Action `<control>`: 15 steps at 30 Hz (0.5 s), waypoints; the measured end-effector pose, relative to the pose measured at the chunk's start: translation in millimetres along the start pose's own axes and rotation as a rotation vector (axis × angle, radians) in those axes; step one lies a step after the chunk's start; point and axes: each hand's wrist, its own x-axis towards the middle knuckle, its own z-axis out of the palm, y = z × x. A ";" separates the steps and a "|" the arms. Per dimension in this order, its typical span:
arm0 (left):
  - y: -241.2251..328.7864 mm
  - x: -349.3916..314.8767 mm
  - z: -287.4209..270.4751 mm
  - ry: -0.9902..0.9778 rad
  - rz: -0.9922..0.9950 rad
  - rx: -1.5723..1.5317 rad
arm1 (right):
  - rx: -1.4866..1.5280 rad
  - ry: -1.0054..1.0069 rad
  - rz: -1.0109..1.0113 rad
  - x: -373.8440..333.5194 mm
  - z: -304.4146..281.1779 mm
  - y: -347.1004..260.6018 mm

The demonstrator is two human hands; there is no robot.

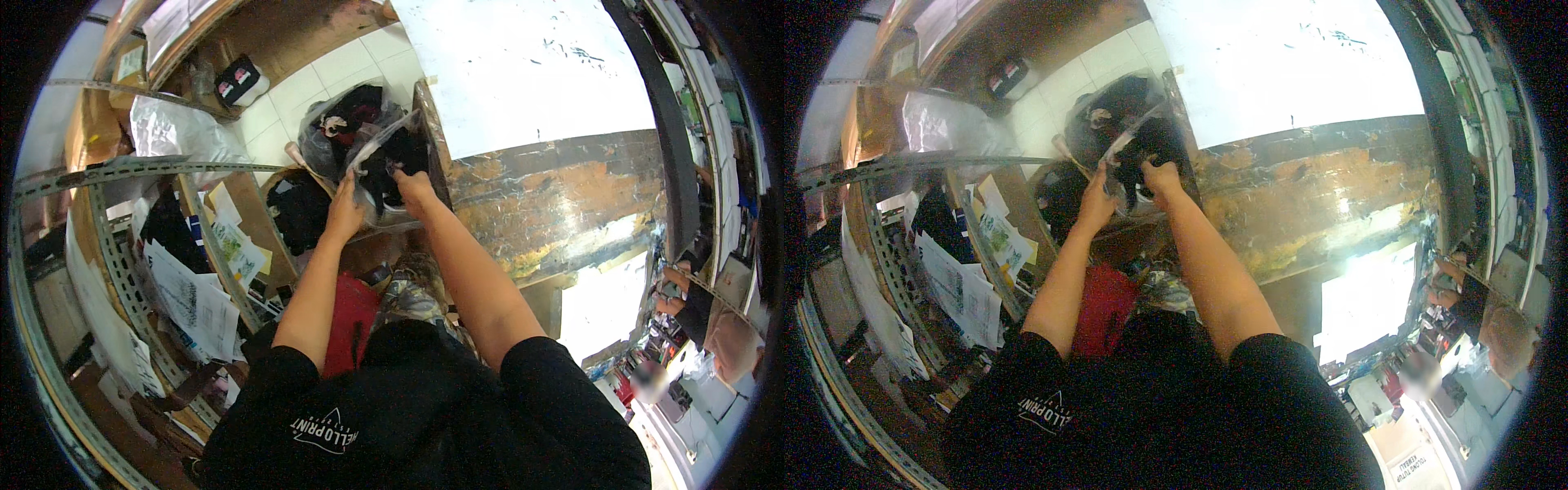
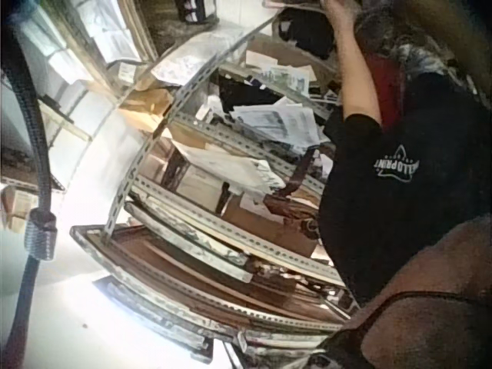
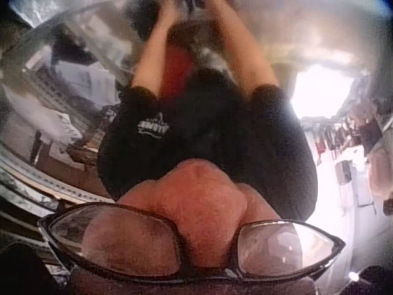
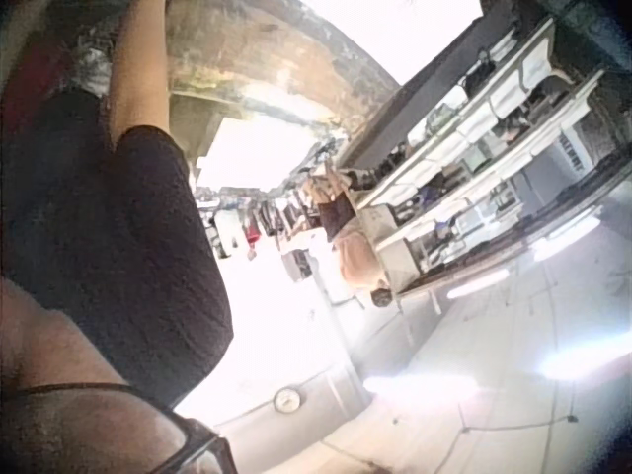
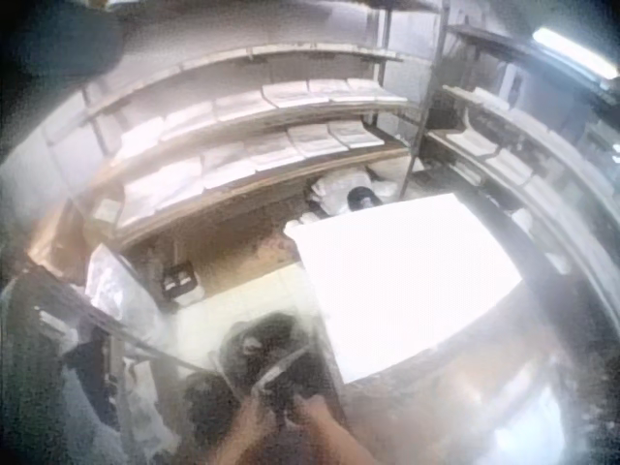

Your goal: The person wipes a screen printing frame, applies ink to it using a spatula, and peels a sheet of paper from a flat surface.

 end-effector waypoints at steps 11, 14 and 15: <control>-13.9 -9.2 36.4 0.112 0.283 0.196 | -0.510 -0.137 -0.599 -268.3 -178.9 67.4; -11.8 -20.4 45.4 0.067 0.186 0.331 | -0.417 0.217 -0.715 -322.1 -236.5 130.4; -2.9 -20.1 47.3 0.004 -0.078 0.345 | -0.389 0.324 -0.724 -347.5 -254.4 141.6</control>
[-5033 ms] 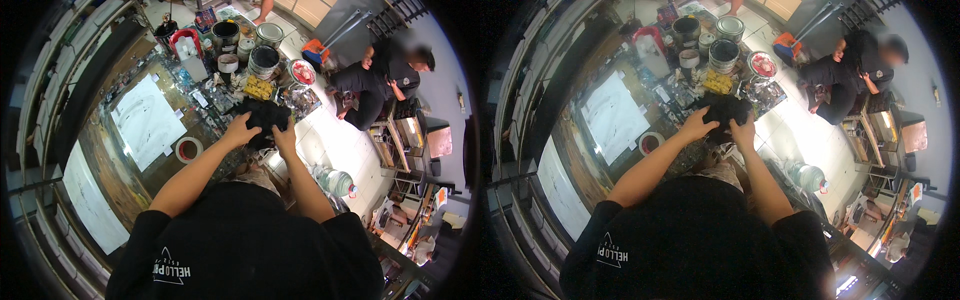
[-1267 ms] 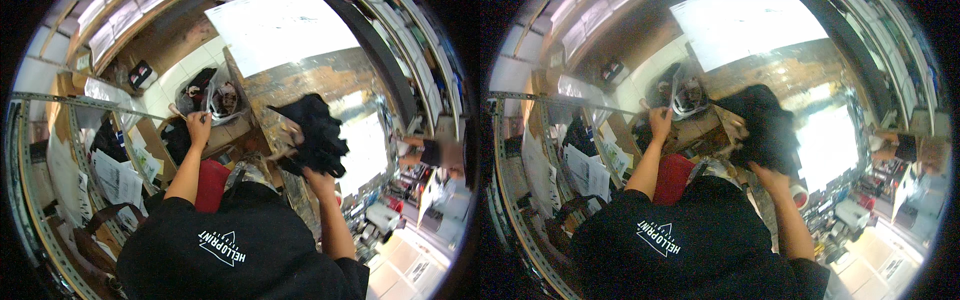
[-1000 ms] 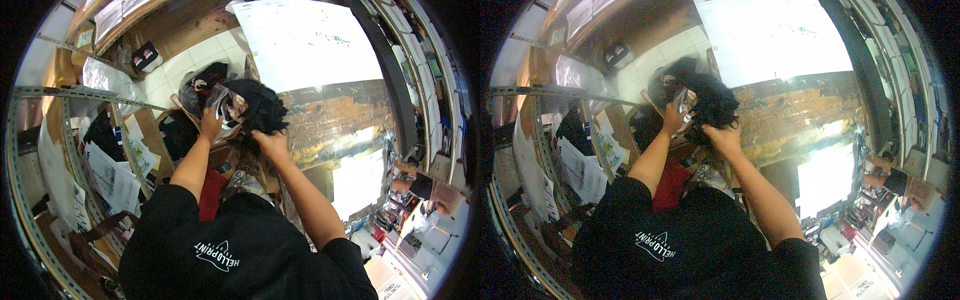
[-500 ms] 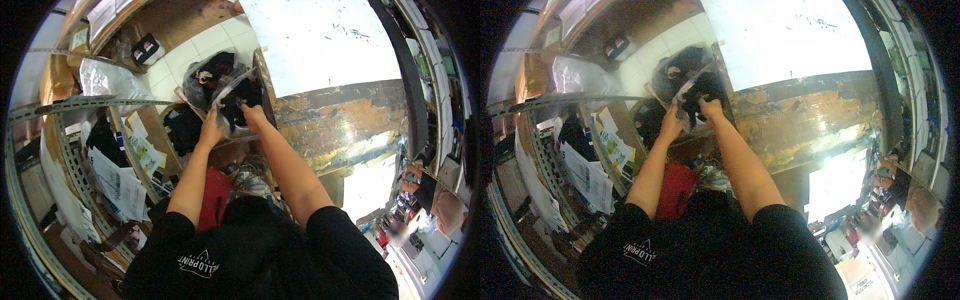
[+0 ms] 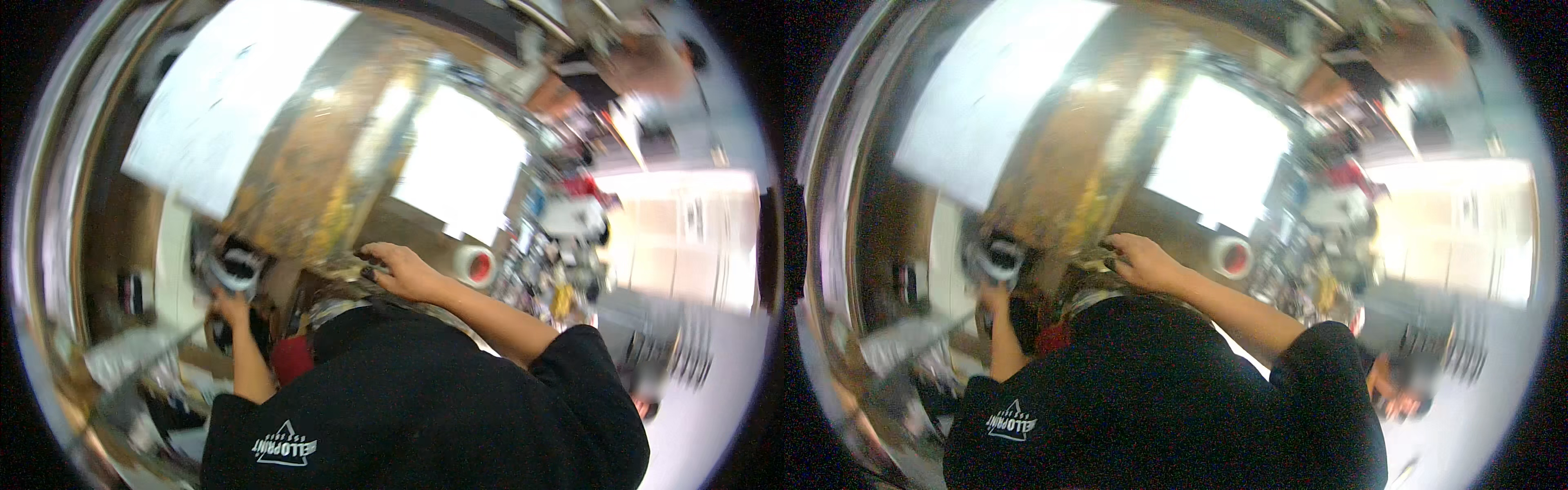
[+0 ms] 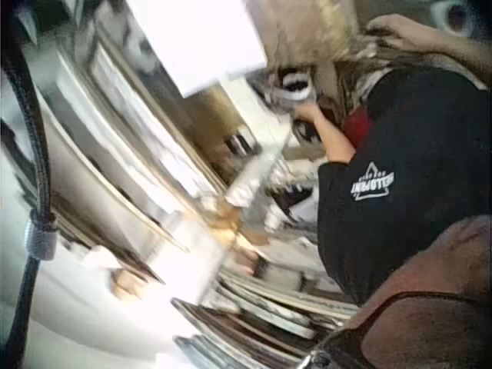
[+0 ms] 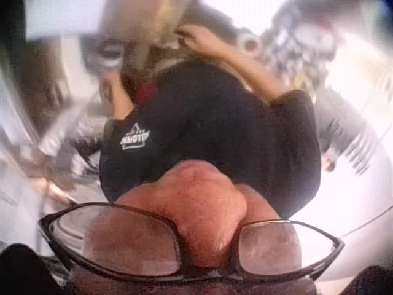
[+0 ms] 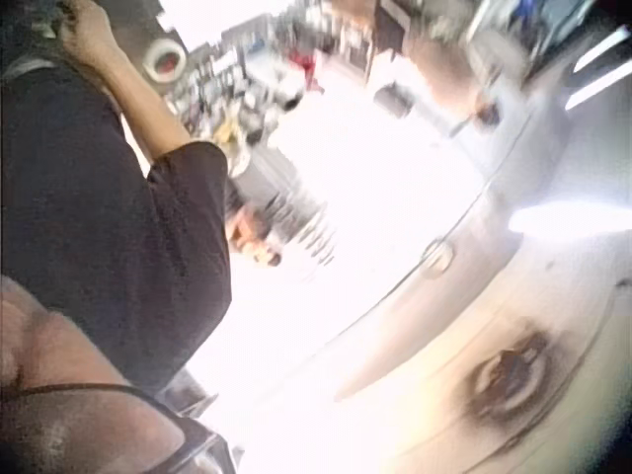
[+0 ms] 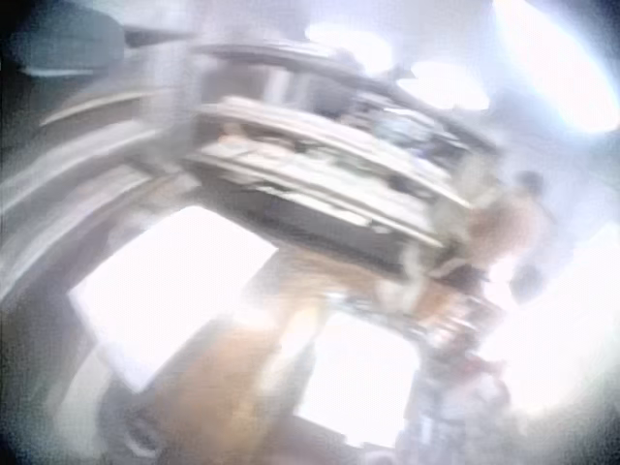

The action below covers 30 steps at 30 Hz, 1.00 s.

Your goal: The person wipes a screen printing frame, applies ink to it using a spatula, and peels a sheet of paper from a flat surface.

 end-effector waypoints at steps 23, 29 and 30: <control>273.7 -175.5 55.2 -0.303 0.807 -0.040 | -0.676 0.980 1.361 -289.4 -161.6 292.3; 277.5 -177.7 56.9 -0.301 0.902 -0.091 | -0.494 0.635 1.450 -307.4 -188.7 293.9; 281.3 -184.3 52.2 -0.292 0.884 -0.057 | -0.482 0.623 1.429 -309.0 -188.4 294.8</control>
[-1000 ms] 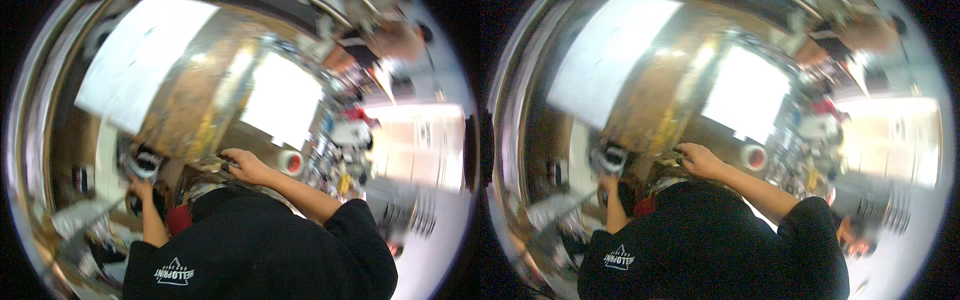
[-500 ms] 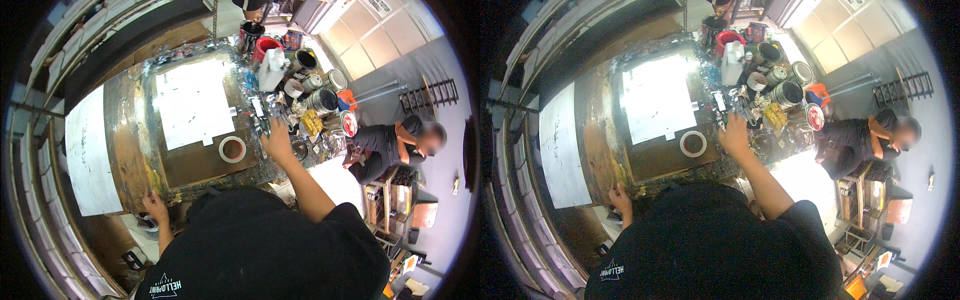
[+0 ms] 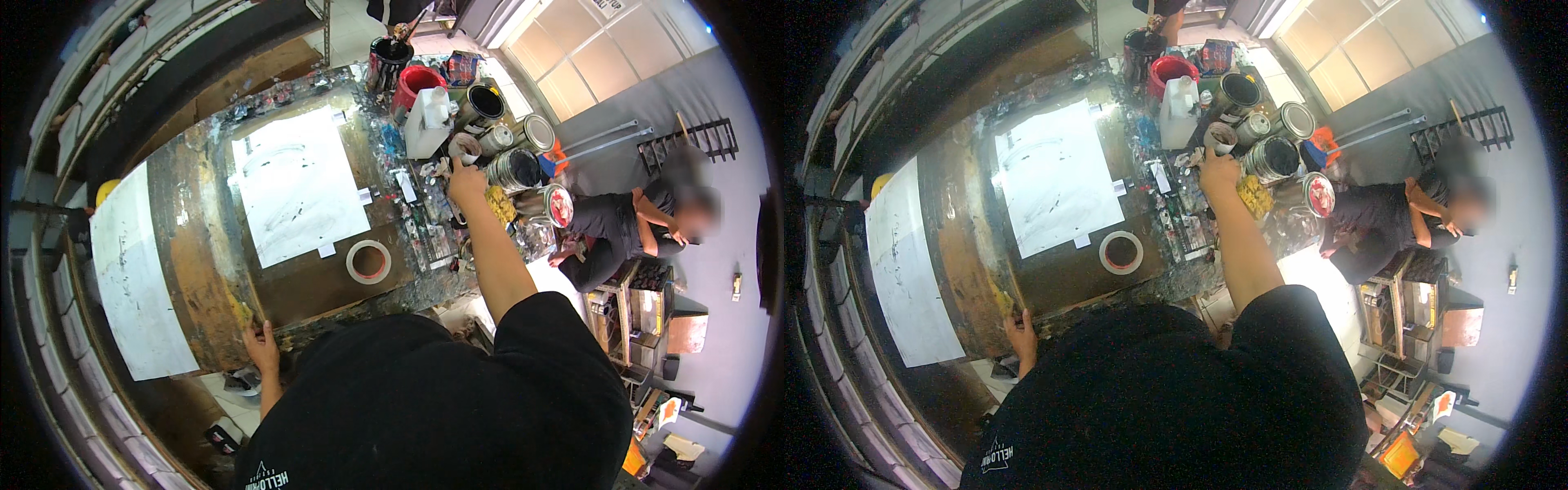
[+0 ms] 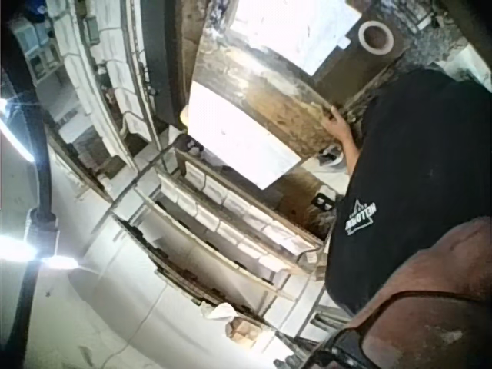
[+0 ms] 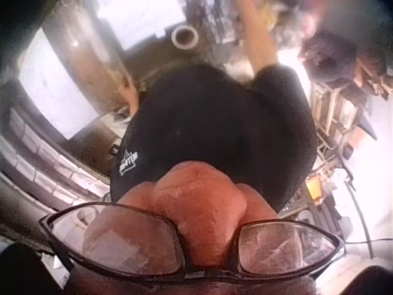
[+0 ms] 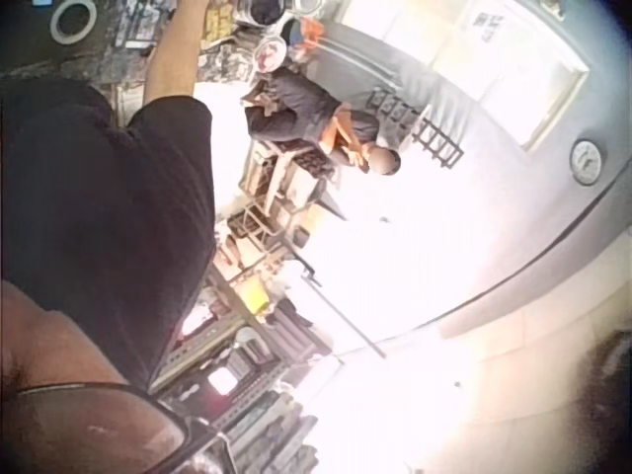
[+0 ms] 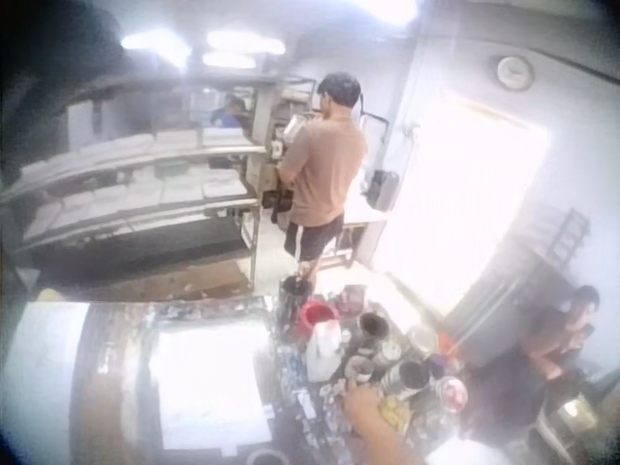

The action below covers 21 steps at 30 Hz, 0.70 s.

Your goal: The person wipes a screen printing frame, applies ink to it using a spatula, and peels a sheet of paper from a flat surface.

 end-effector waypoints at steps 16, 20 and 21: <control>-10.0 9.8 3.9 -0.004 0.030 0.143 | 0.024 0.164 -0.315 26.4 19.9 28.4; -5.7 6.0 1.7 0.032 0.102 0.134 | 0.139 0.146 -0.267 30.5 7.1 40.9; -7.1 4.9 2.2 0.039 0.095 0.132 | 0.182 0.175 -0.304 28.9 0.0 45.8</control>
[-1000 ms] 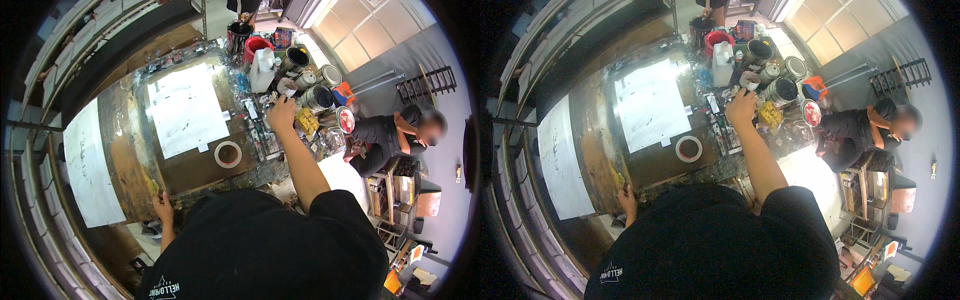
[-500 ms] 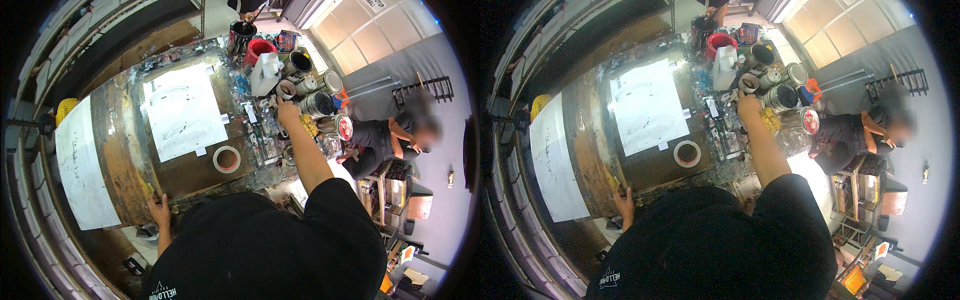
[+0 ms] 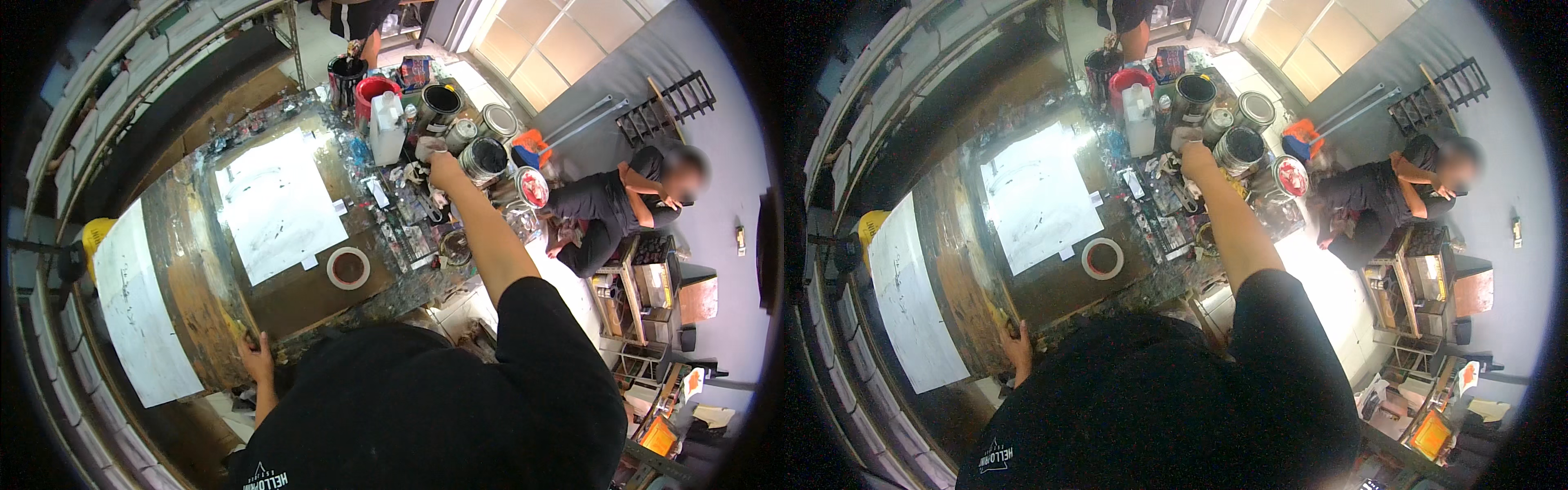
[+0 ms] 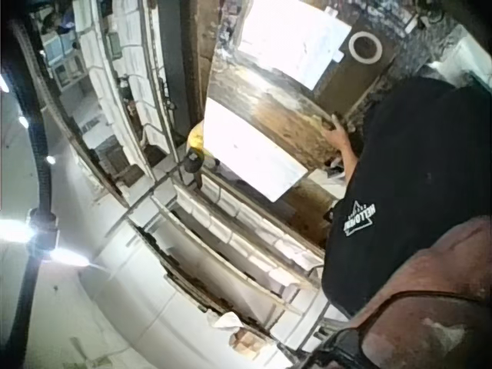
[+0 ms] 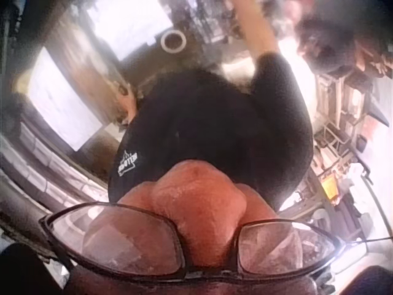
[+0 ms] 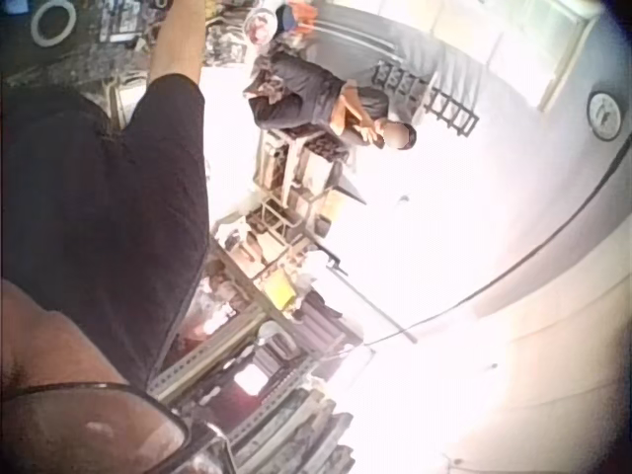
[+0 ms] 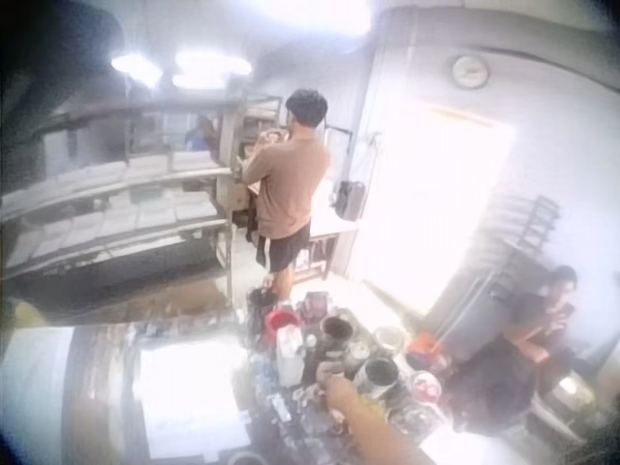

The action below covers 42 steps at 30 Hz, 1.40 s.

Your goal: The person wipes a screen printing frame, applies ink to it using a spatula, and peels a sheet of paper from a flat surface.

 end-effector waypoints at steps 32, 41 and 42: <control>39.7 7.3 -5.6 0.100 -0.056 -0.358 | 0.961 -0.234 -0.257 -129.0 -218.3 -76.2; 0.4 -83.6 -27.8 0.283 -0.285 -0.374 | 0.950 -0.659 -0.685 -171.9 -57.7 -293.5; -10.9 -98.3 -31.3 0.318 -0.340 -0.354 | 0.883 -0.708 -0.715 -183.5 -35.8 -332.2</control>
